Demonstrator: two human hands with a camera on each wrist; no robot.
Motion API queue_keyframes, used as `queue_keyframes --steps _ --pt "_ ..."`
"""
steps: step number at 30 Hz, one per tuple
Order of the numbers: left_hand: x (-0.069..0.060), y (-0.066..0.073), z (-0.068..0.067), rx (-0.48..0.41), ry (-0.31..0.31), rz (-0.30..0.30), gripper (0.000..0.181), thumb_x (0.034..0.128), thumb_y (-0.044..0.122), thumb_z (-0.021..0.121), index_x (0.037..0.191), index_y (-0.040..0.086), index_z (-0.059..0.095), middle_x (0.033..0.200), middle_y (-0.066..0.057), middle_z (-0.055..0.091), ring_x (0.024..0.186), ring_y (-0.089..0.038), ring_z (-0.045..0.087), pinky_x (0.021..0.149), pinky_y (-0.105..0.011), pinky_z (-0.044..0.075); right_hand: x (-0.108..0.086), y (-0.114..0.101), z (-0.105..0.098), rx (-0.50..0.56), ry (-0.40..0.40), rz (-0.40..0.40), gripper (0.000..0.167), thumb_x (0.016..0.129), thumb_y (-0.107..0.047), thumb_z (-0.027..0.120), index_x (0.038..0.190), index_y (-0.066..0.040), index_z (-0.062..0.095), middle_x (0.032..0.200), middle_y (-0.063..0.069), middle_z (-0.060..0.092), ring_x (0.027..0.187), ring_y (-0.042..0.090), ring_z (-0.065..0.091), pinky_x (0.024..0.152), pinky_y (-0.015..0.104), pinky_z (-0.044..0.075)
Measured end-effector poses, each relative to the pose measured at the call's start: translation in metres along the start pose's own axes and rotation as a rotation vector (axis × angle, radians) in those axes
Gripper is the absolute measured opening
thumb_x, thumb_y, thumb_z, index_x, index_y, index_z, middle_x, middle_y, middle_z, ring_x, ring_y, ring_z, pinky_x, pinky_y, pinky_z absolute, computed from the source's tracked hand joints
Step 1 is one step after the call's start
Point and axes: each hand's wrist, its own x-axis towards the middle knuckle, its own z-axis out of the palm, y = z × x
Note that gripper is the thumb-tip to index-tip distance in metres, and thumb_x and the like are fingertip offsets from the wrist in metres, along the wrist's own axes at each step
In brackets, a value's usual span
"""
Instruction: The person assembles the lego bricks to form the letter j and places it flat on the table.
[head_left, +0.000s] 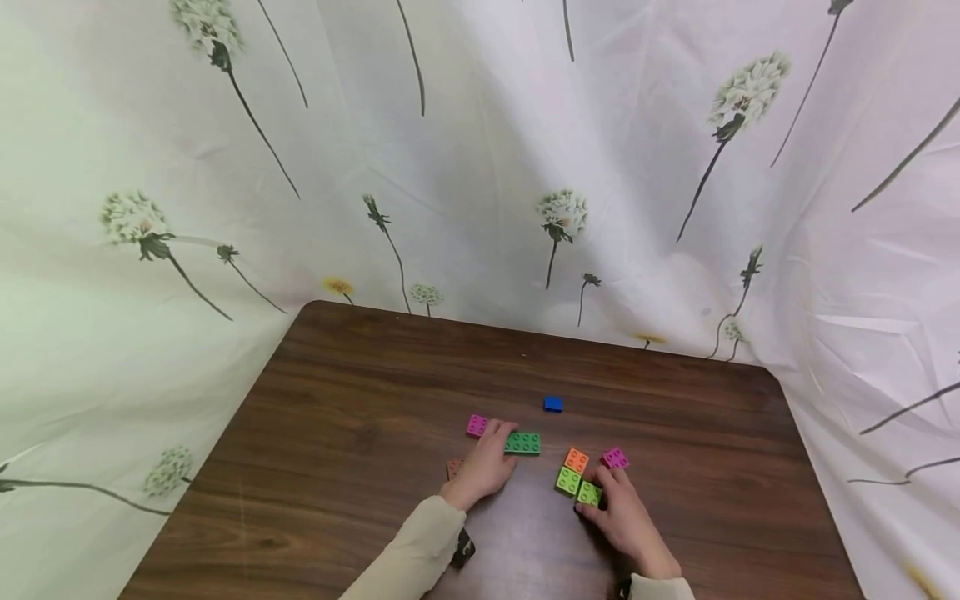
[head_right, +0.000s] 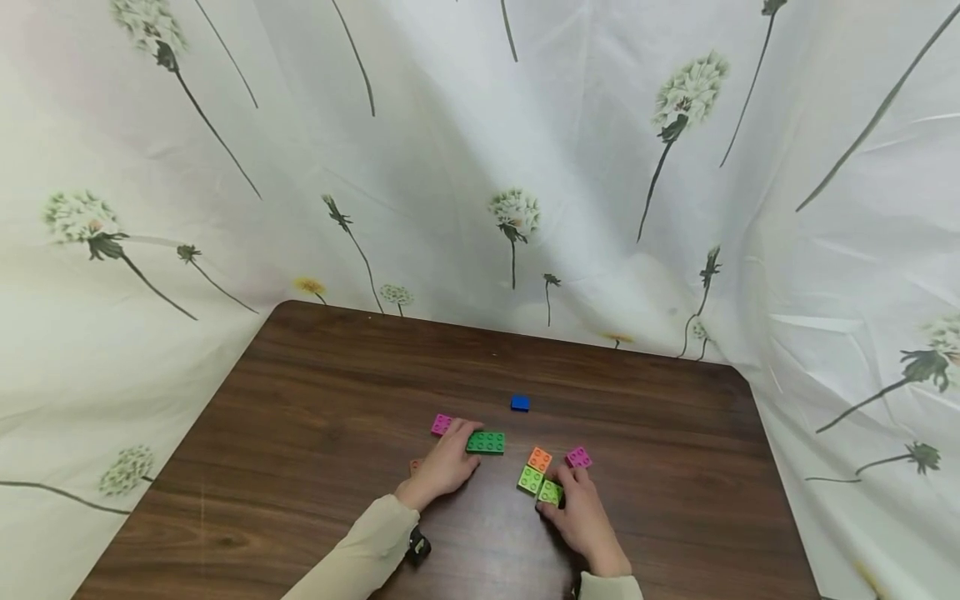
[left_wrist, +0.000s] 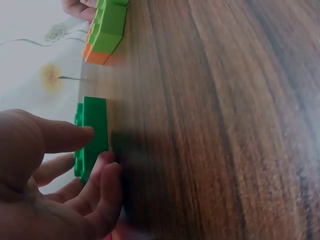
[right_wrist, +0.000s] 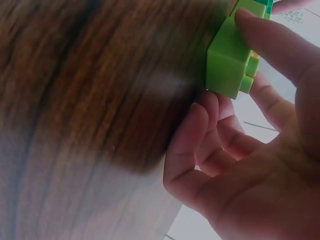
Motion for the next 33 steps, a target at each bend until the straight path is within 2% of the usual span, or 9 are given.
queue_keyframes --steps 7,13,18,24,29,33 --pt "-0.001 -0.002 0.003 0.011 0.026 0.029 0.042 0.0887 0.000 0.060 0.130 0.001 0.052 0.123 -0.013 0.050 0.112 -0.027 0.056 0.096 -0.045 0.047 -0.001 -0.001 0.000 -0.007 0.023 -0.001 0.035 0.075 -0.014 0.080 0.103 -0.015 0.060 0.108 0.006 0.054 0.099 0.022 0.057 0.086 0.046 0.047" --pt "-0.001 -0.005 0.005 0.029 0.038 0.018 0.039 0.0913 0.000 0.057 0.130 0.003 0.053 0.121 -0.010 0.049 0.107 -0.023 0.057 0.093 -0.042 0.048 -0.003 0.001 -0.001 0.006 0.046 -0.025 0.034 0.075 -0.013 0.080 0.102 -0.012 0.059 0.104 0.005 0.054 0.091 0.018 0.055 0.080 0.039 0.046" --pt "-0.001 -0.005 0.005 0.042 0.049 0.031 0.039 0.0907 -0.002 0.057 0.129 0.003 0.054 0.119 -0.010 0.049 0.103 -0.022 0.057 0.090 -0.041 0.049 0.000 0.005 -0.005 0.067 0.055 0.008 0.033 0.078 -0.011 0.078 0.102 -0.007 0.056 0.096 0.004 0.056 0.083 0.015 0.051 0.072 0.033 0.043" --pt "0.001 -0.005 0.002 0.046 0.042 0.028 0.040 0.0900 -0.003 0.057 0.129 0.002 0.055 0.119 -0.010 0.048 0.101 -0.021 0.057 0.088 -0.039 0.050 0.007 0.008 -0.008 0.126 0.085 0.043 0.032 0.081 -0.013 0.075 0.107 -0.007 0.057 0.102 0.007 0.063 0.086 0.016 0.054 0.072 0.031 0.044" --pt "0.002 -0.005 0.002 0.047 0.044 0.014 0.040 0.0906 -0.003 0.057 0.130 0.002 0.055 0.120 -0.009 0.048 0.100 -0.021 0.058 0.086 -0.037 0.051 0.011 0.004 -0.005 0.202 0.137 0.041 0.033 0.084 -0.017 0.074 0.110 -0.007 0.056 0.099 0.007 0.062 0.074 0.013 0.050 0.061 0.025 0.040" --pt "0.002 -0.006 0.004 0.050 0.034 0.001 0.040 0.0915 -0.002 0.056 0.131 0.003 0.055 0.121 -0.008 0.048 0.100 -0.020 0.058 0.088 -0.037 0.050 0.015 -0.003 -0.001 0.229 0.195 0.003 0.037 0.086 -0.022 0.073 0.116 -0.007 0.056 0.101 0.006 0.062 0.079 0.011 0.053 0.066 0.024 0.044"
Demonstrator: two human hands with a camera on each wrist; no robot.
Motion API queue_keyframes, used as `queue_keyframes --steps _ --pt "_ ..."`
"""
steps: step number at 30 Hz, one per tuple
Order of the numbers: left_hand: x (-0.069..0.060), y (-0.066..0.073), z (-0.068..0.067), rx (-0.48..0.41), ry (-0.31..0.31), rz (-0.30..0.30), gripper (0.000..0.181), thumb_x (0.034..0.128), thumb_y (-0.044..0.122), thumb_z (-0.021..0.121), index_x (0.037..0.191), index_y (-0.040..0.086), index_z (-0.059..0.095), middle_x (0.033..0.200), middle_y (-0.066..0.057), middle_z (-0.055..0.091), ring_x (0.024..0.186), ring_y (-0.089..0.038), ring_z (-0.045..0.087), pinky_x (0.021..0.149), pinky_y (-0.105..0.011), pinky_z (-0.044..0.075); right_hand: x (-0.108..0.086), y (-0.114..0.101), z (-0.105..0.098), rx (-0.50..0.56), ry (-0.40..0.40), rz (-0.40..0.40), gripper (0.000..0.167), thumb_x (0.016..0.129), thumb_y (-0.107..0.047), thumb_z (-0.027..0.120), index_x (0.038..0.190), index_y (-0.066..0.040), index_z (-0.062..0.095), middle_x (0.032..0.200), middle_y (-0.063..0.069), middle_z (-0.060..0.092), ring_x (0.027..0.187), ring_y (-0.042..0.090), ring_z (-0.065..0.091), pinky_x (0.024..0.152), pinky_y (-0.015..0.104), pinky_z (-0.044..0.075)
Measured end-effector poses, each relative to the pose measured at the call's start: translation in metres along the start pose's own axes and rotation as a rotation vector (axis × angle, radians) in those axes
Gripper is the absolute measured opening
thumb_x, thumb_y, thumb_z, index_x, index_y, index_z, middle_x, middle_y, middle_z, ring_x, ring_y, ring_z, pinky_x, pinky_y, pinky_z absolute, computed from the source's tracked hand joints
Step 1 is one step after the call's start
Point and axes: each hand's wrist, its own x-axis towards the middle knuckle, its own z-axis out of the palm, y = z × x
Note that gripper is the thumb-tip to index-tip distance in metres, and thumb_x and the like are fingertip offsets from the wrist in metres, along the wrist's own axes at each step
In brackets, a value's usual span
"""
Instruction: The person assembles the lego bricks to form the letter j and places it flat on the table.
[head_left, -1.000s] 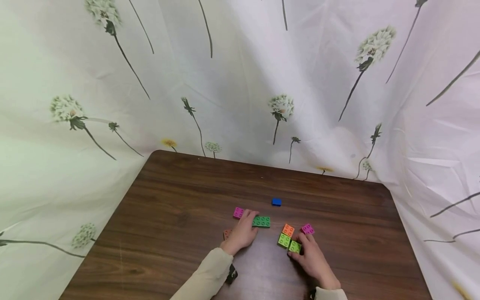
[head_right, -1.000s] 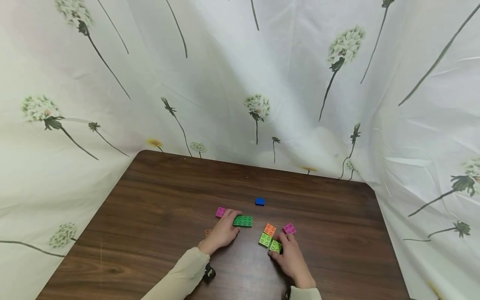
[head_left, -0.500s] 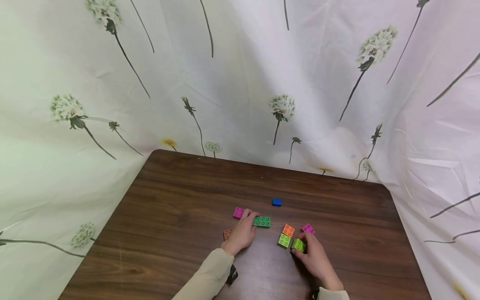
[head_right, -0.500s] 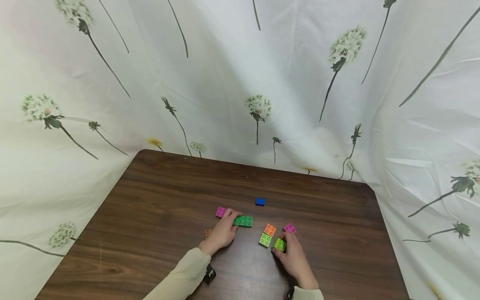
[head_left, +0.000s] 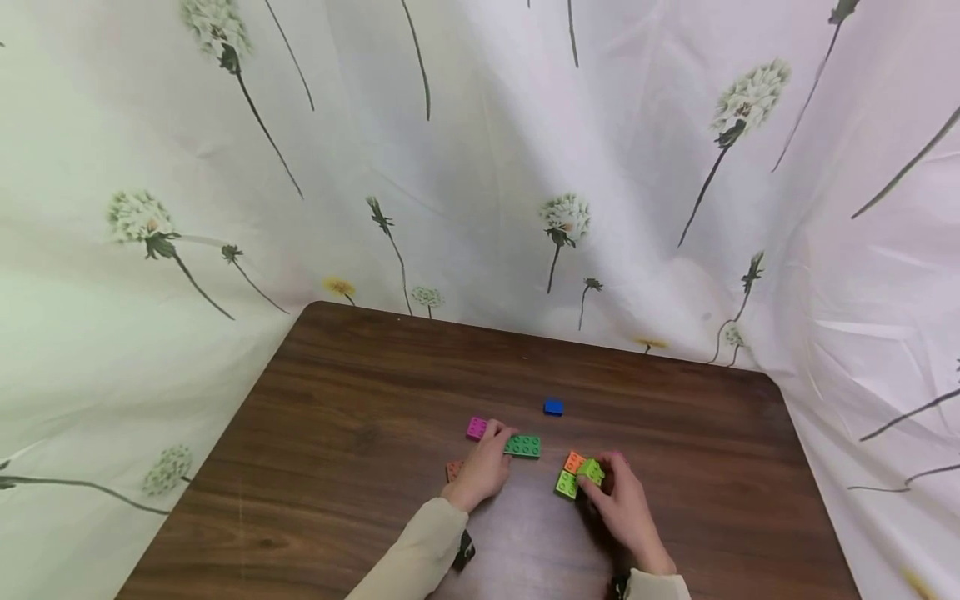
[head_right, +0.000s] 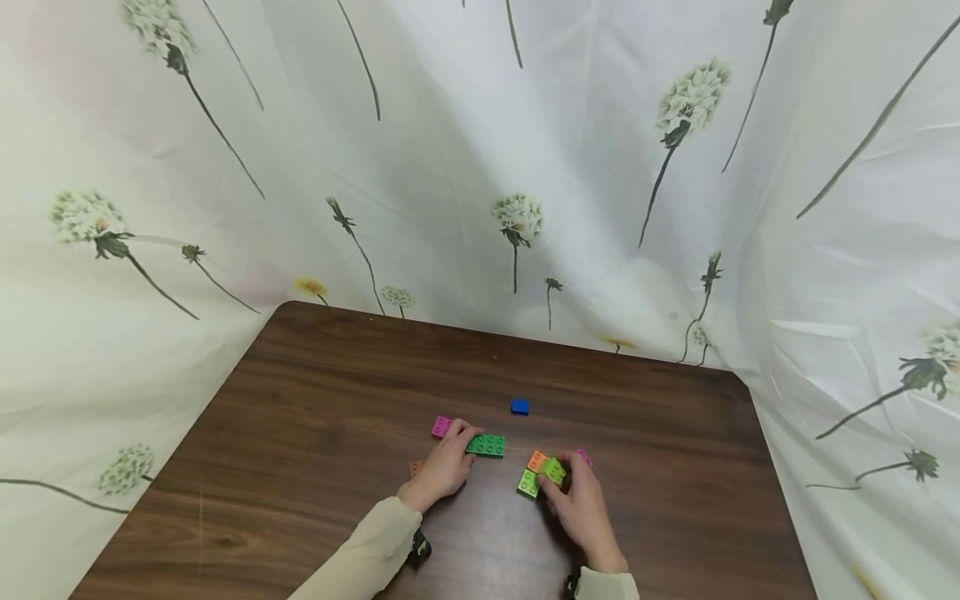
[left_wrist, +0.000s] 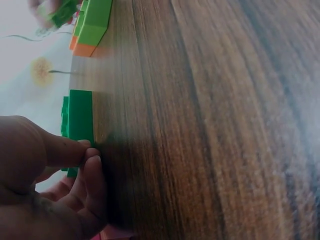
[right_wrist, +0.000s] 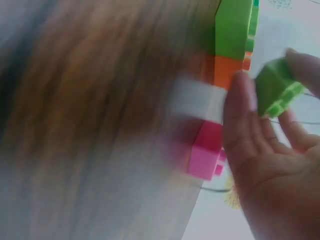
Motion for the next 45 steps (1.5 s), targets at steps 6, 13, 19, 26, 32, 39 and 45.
queue_keyframes --steps 6,13,19,26,32,39,45 --pt "0.000 0.001 0.000 -0.001 -0.004 0.010 0.040 0.0907 -0.003 0.057 0.130 0.003 0.055 0.121 -0.008 0.047 0.099 -0.019 0.057 0.085 -0.035 0.050 0.007 -0.014 0.010 0.081 0.059 -0.179 0.039 0.085 -0.014 0.074 0.119 -0.002 0.058 0.103 0.007 0.063 0.085 0.015 0.059 0.069 0.025 0.052" --pt "-0.001 0.000 -0.001 0.013 -0.006 0.026 0.041 0.0905 -0.003 0.057 0.130 0.003 0.056 0.121 -0.008 0.047 0.097 -0.018 0.057 0.083 -0.033 0.050 0.016 -0.028 0.019 0.068 0.035 -0.275 0.035 0.087 -0.012 0.072 0.119 -0.006 0.058 0.108 0.005 0.061 0.089 0.014 0.059 0.074 0.027 0.052" --pt "0.000 0.000 -0.001 0.028 -0.003 0.040 0.041 0.0897 -0.004 0.057 0.129 0.004 0.056 0.121 -0.009 0.047 0.099 -0.019 0.058 0.087 -0.035 0.050 0.025 -0.037 0.027 0.029 -0.022 -0.302 0.039 0.086 -0.010 0.071 0.121 -0.002 0.057 0.111 0.009 0.059 0.092 0.018 0.059 0.075 0.029 0.052" --pt "0.000 0.001 -0.001 0.034 -0.012 0.035 0.042 0.0890 -0.005 0.058 0.130 0.003 0.055 0.121 -0.009 0.046 0.095 -0.018 0.058 0.084 -0.033 0.051 0.033 -0.046 0.036 -0.109 -0.085 -0.277 0.042 0.087 -0.014 0.071 0.126 -0.004 0.058 0.115 0.010 0.058 0.095 0.019 0.058 0.082 0.038 0.048" --pt "0.000 0.002 -0.001 0.049 -0.008 0.038 0.042 0.0892 -0.004 0.058 0.130 0.003 0.055 0.120 -0.008 0.047 0.092 -0.017 0.059 0.081 -0.030 0.052 0.035 -0.048 0.041 -0.151 -0.124 -0.274 0.037 0.087 -0.009 0.070 0.122 0.000 0.059 0.114 0.012 0.058 0.098 0.023 0.059 0.083 0.043 0.049" --pt "-0.001 0.003 -0.001 0.058 -0.004 0.035 0.043 0.0892 -0.004 0.057 0.132 0.002 0.055 0.121 -0.009 0.047 0.094 -0.018 0.060 0.084 -0.032 0.052 0.038 -0.047 0.045 -0.165 -0.140 -0.287 0.037 0.086 -0.008 0.070 0.121 0.001 0.059 0.114 0.013 0.060 0.097 0.023 0.059 0.083 0.043 0.049" --pt "-0.002 0.003 -0.001 0.063 -0.008 0.031 0.043 0.0894 -0.004 0.057 0.132 0.003 0.055 0.121 -0.009 0.047 0.092 -0.018 0.060 0.082 -0.031 0.052 0.039 -0.049 0.044 -0.203 -0.164 -0.272 0.037 0.087 -0.009 0.069 0.121 0.001 0.059 0.114 0.013 0.060 0.096 0.023 0.059 0.082 0.042 0.049"
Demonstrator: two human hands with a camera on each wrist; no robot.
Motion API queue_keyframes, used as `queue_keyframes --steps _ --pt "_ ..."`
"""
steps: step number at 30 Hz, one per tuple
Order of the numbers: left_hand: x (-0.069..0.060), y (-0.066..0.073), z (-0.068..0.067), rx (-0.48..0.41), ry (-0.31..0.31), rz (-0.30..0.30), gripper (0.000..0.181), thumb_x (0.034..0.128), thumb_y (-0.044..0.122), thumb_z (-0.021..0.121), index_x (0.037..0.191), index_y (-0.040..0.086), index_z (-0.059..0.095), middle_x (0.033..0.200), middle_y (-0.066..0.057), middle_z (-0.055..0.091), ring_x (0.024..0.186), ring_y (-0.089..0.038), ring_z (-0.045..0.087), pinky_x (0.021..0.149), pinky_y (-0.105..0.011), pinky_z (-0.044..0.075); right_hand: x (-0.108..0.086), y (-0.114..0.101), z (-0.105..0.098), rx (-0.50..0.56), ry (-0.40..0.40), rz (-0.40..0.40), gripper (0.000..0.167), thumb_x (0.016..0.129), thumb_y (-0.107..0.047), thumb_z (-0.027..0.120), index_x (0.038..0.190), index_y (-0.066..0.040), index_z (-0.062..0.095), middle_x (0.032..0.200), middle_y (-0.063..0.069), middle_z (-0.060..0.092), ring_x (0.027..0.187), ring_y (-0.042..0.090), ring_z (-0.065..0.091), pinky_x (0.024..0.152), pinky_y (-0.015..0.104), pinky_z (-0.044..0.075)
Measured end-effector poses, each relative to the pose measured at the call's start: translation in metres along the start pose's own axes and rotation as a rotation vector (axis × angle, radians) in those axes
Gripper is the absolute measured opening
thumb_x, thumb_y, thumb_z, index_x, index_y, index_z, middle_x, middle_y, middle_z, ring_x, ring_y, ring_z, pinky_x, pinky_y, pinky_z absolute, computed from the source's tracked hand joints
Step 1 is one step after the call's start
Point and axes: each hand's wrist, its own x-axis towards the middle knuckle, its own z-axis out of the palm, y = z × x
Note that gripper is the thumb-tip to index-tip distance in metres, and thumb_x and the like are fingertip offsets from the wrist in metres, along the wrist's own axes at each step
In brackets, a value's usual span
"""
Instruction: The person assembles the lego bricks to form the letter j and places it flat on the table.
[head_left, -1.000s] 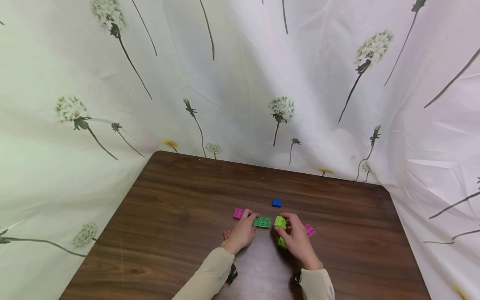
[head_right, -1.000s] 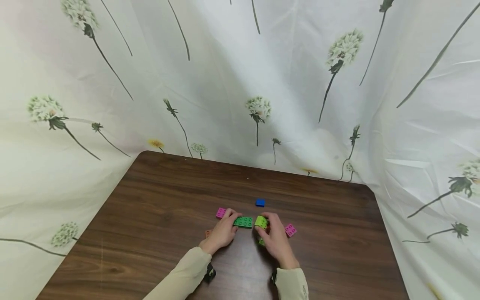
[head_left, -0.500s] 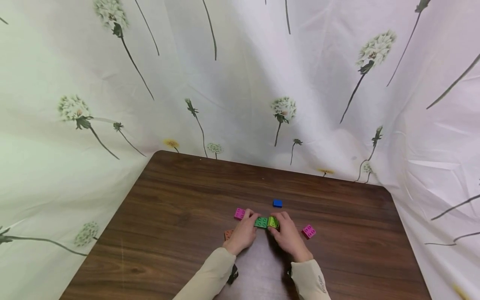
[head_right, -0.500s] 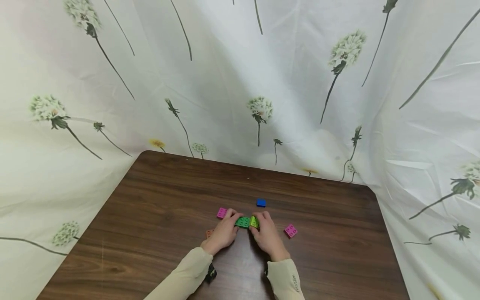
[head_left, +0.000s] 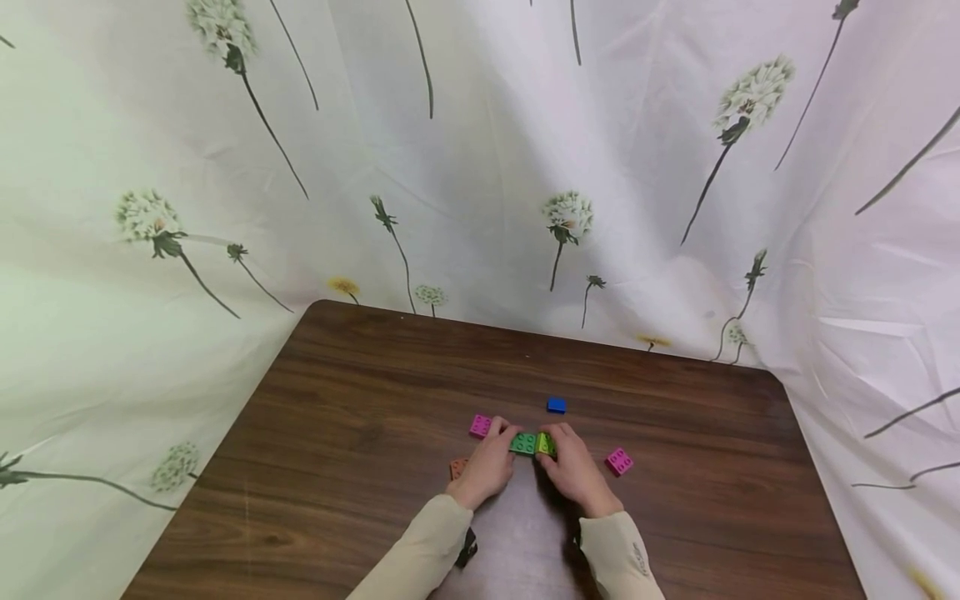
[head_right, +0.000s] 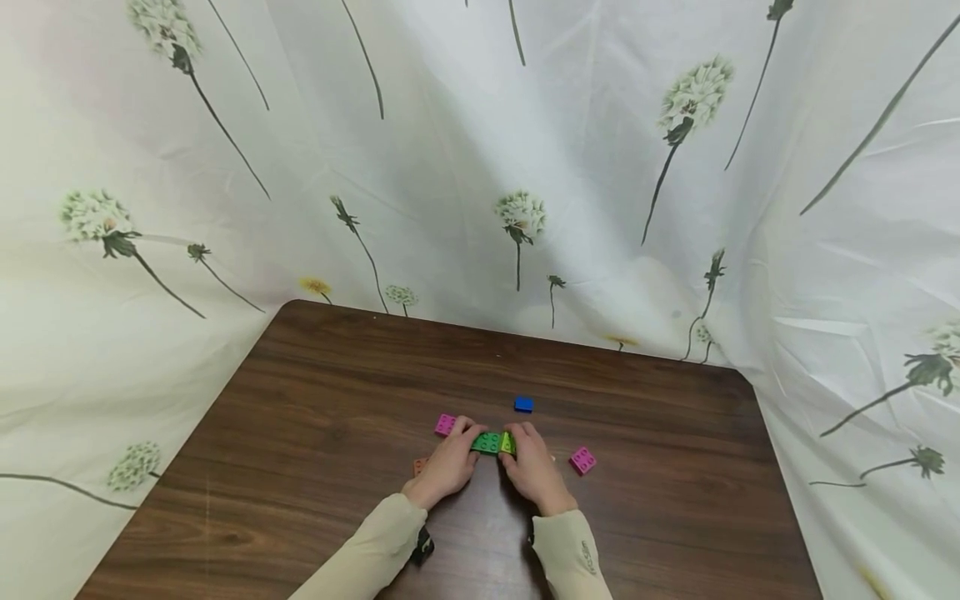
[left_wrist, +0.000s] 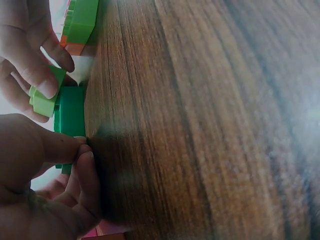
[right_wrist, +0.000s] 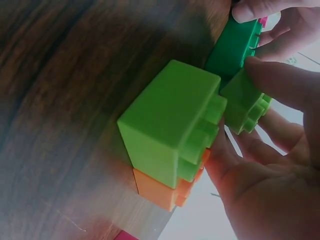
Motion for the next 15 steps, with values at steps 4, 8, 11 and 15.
queue_keyframes --steps 4,8,11,15 --pt "0.0006 0.0000 -0.0006 -0.004 0.000 0.004 0.042 0.0892 -0.004 0.057 0.131 0.003 0.055 0.121 -0.009 0.047 0.089 -0.016 0.059 0.078 -0.028 0.051 0.0018 -0.0014 -0.0025 -0.005 -0.019 0.005 0.037 0.087 -0.009 0.069 0.121 0.002 0.058 0.116 0.014 0.059 0.100 0.025 0.060 0.084 0.044 0.049" --pt "0.0011 -0.0010 -0.0002 -0.003 0.002 0.003 0.041 0.0897 -0.003 0.057 0.130 0.004 0.056 0.121 -0.009 0.047 0.089 -0.016 0.059 0.078 -0.029 0.051 0.0026 -0.0027 -0.0037 -0.014 -0.023 -0.010 0.038 0.087 -0.009 0.069 0.121 0.002 0.059 0.116 0.014 0.059 0.101 0.026 0.060 0.085 0.044 0.050" --pt "0.0014 -0.0019 0.0007 0.000 -0.001 -0.004 0.041 0.0904 -0.003 0.057 0.131 0.004 0.056 0.121 -0.009 0.046 0.091 -0.017 0.059 0.080 -0.029 0.051 0.0029 -0.0033 -0.0040 -0.023 -0.019 -0.031 0.037 0.086 -0.009 0.070 0.121 0.002 0.061 0.113 0.013 0.060 0.099 0.025 0.060 0.085 0.044 0.050" --pt "0.0018 -0.0024 0.0016 -0.003 -0.001 -0.002 0.040 0.0909 -0.002 0.057 0.130 0.004 0.056 0.119 -0.009 0.046 0.092 -0.017 0.059 0.080 -0.030 0.052 0.0026 -0.0030 -0.0039 -0.030 -0.019 -0.041 0.037 0.086 -0.009 0.070 0.120 0.002 0.061 0.111 0.012 0.060 0.098 0.024 0.060 0.084 0.044 0.049"
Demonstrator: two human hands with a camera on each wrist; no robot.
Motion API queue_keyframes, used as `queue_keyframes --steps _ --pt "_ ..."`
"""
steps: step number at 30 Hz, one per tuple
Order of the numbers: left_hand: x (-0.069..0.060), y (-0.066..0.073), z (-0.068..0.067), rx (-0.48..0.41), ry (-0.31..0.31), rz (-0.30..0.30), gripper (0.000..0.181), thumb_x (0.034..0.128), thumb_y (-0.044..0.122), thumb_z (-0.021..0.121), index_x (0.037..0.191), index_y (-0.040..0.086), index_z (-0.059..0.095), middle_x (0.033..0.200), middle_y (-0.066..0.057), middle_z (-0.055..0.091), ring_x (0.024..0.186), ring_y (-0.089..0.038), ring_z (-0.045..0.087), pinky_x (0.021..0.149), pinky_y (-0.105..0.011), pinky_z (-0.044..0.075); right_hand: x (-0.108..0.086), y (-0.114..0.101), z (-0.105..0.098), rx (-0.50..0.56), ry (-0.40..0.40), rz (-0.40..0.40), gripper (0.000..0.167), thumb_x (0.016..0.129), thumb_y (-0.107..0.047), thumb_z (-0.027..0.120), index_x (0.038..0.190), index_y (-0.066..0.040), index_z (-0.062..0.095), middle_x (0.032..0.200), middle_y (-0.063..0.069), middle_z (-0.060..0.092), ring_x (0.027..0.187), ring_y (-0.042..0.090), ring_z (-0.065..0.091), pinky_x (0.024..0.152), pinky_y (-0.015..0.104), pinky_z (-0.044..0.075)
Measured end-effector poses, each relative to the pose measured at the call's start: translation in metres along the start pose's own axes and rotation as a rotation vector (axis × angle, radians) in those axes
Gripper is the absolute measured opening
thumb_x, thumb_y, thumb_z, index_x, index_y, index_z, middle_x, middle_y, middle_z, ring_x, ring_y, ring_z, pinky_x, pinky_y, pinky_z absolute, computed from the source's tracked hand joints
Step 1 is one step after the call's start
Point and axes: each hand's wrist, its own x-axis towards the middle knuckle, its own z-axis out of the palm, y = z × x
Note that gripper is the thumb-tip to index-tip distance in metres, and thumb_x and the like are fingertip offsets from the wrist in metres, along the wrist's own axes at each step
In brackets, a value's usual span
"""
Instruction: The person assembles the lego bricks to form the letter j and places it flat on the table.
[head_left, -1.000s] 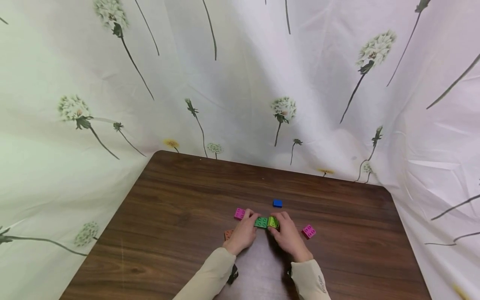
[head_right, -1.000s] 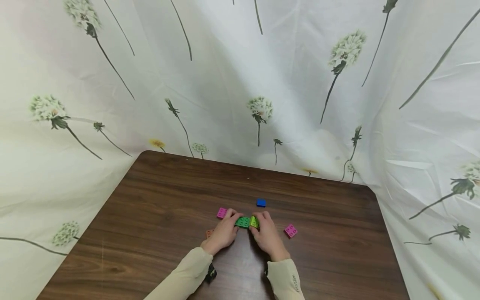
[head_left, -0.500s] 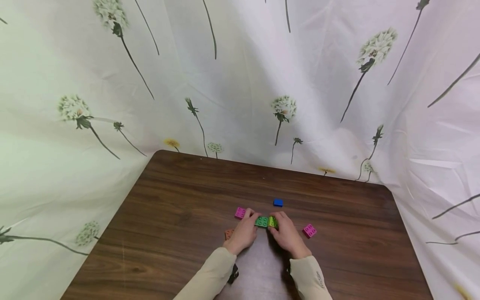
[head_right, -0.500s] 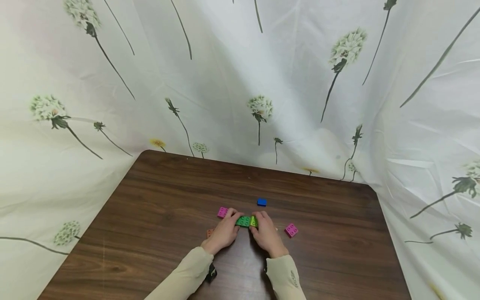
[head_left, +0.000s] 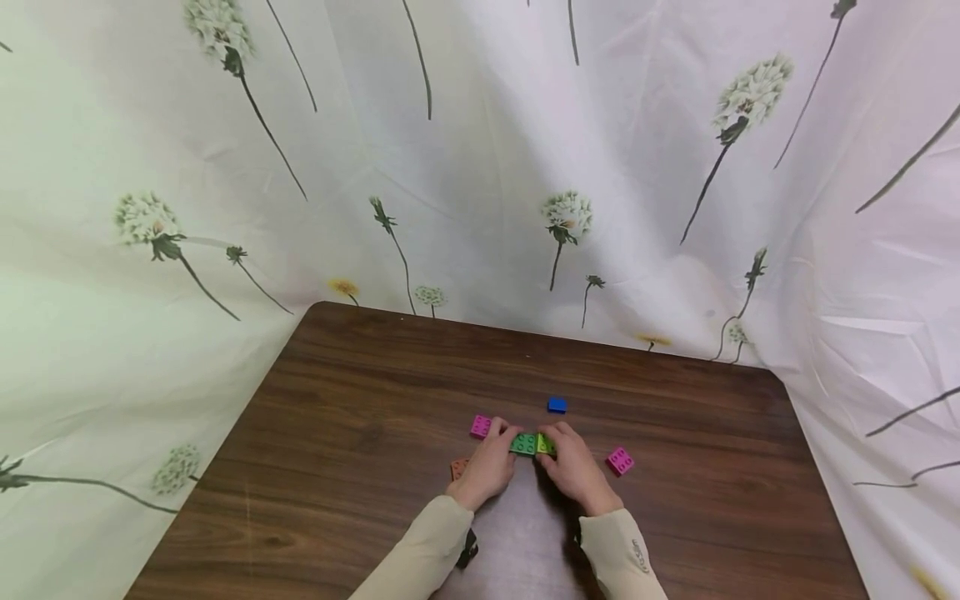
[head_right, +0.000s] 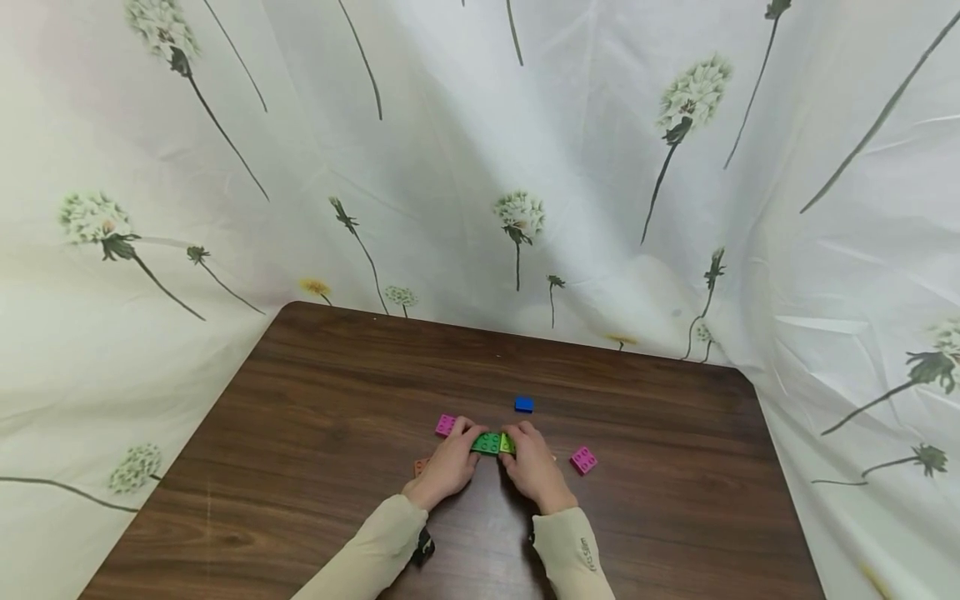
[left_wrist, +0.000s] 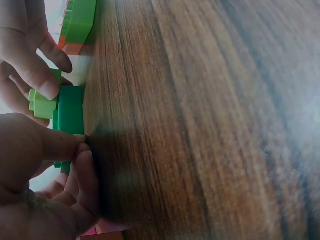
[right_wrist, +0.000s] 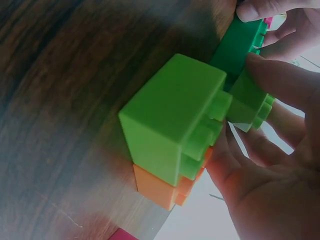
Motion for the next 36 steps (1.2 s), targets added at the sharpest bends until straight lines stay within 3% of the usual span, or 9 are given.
queue_keyframes --steps 9,18,36 --pt "-0.0010 0.0008 -0.0003 -0.008 0.001 -0.010 0.040 0.0915 -0.001 0.057 0.131 0.004 0.055 0.119 -0.007 0.045 0.090 -0.015 0.059 0.080 -0.029 0.052 0.0003 -0.0001 0.0011 -0.012 -0.009 0.005 0.037 0.086 -0.009 0.070 0.121 0.001 0.062 0.111 0.012 0.061 0.100 0.025 0.060 0.086 0.045 0.049" --pt "-0.0008 -0.0004 0.0016 -0.003 0.009 0.000 0.039 0.0908 -0.001 0.058 0.129 0.003 0.056 0.117 -0.008 0.044 0.085 -0.013 0.058 0.078 -0.028 0.052 0.0004 -0.0044 0.0042 -0.094 -0.036 0.032 0.040 0.086 -0.010 0.071 0.123 0.000 0.062 0.115 0.014 0.060 0.107 0.032 0.059 0.088 0.048 0.049" --pt "0.0005 -0.0014 0.0041 0.041 0.012 0.014 0.039 0.0918 0.000 0.058 0.130 0.005 0.055 0.119 -0.010 0.044 0.075 -0.012 0.056 0.070 -0.025 0.050 -0.0026 -0.0045 0.0089 -0.164 0.016 0.021 0.041 0.086 -0.013 0.072 0.124 -0.005 0.062 0.116 0.010 0.061 0.106 0.030 0.059 0.087 0.046 0.051"
